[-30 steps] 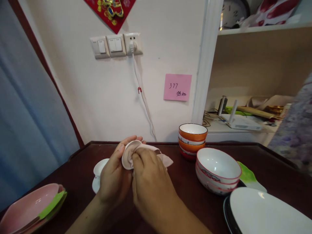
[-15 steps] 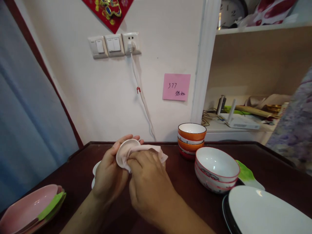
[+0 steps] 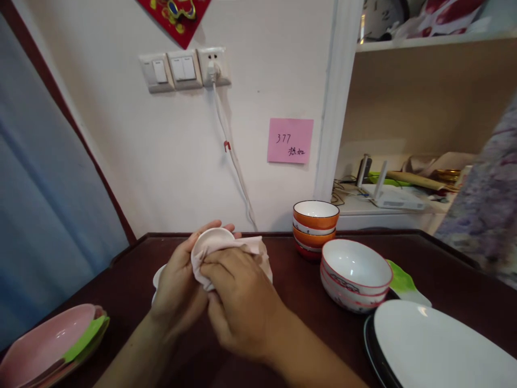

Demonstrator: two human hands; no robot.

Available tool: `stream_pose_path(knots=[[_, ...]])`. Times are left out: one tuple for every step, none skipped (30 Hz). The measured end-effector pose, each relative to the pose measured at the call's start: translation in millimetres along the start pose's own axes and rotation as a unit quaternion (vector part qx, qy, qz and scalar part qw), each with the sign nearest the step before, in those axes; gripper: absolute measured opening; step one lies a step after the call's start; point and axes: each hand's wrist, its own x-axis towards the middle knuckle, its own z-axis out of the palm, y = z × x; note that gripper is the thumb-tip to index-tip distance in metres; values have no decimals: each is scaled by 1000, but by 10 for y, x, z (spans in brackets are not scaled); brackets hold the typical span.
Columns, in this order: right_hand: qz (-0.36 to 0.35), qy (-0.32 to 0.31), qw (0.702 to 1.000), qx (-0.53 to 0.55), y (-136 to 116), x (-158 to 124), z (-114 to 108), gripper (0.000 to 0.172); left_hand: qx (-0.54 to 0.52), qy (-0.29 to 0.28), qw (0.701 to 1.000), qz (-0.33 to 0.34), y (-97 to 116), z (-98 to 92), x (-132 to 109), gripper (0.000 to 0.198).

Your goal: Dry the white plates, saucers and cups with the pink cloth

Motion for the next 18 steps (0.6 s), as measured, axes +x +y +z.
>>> stream_pose_path(knots=[[-15, -5, 1000, -11, 54, -3, -5, 38, 7, -4, 1000, -3, 40, -6, 4, 33], [-29, -5, 999, -26, 113, -7, -8, 37, 11, -13, 1000, -12, 72, -14, 9, 35], [-42, -2, 998, -43, 173, -11, -15, 35, 13, -28, 999, -25, 96, -23, 14, 37], [-49, 3, 997, -52, 225, -14, -26, 34, 13, -47, 998, -39, 110, -35, 18, 41], [-53, 11, 997, -51, 264, -14, -44, 33, 12, -69, 996, -50, 116, -48, 21, 45], [-51, 21, 998, -36, 287, -13, -68, 32, 11, -92, 994, -56, 113, -63, 22, 48], [-44, 34, 998, -11, 294, -9, -96, 31, 12, -117, 991, -56, 102, -78, 21, 51], [-30, 49, 998, 19, 287, -3, -125, 29, 18, -140, 989, -54, 85, -92, 20, 52], [-10, 66, 997, 47, 270, 5, -150, 27, 30, -157, 986, -50, 61, -105, 19, 55], [10, 83, 994, 70, 249, 12, -170, 25, 45, -167, 984, -45, 34, -115, 19, 60], [28, 98, 991, 85, 229, 17, -180, 23, 63, -167, 983, -39, 5, -123, 21, 65], [40, 109, 989, 93, 216, 19, -180, 22, 80, -158, 984, -28, -23, -128, 25, 68], [45, 116, 988, 96, 212, 18, -168, 21, 93, -145, 985, -12, -49, -132, 33, 67], [41, 117, 988, 94, 220, 13, -148, 21, 101, -133, 986, 4, -70, -134, 44, 61], [32, 113, 989, 86, 238, 4, -119, 22, 105, -126, 986, 18, -85, -136, 57, 53], [19, 105, 992, 74, 264, -8, -87, 23, 108, -123, 986, 25, -95, -138, 73, 46], [5, 96, 994, 59, 294, -21, -54, 24, 112, -119, 986, 26, -101, -143, 89, 42], [-6, 91, 995, 43, 322, -34, -24, 26, 116, -115, 986, 21, -103, -150, 104, 44]])
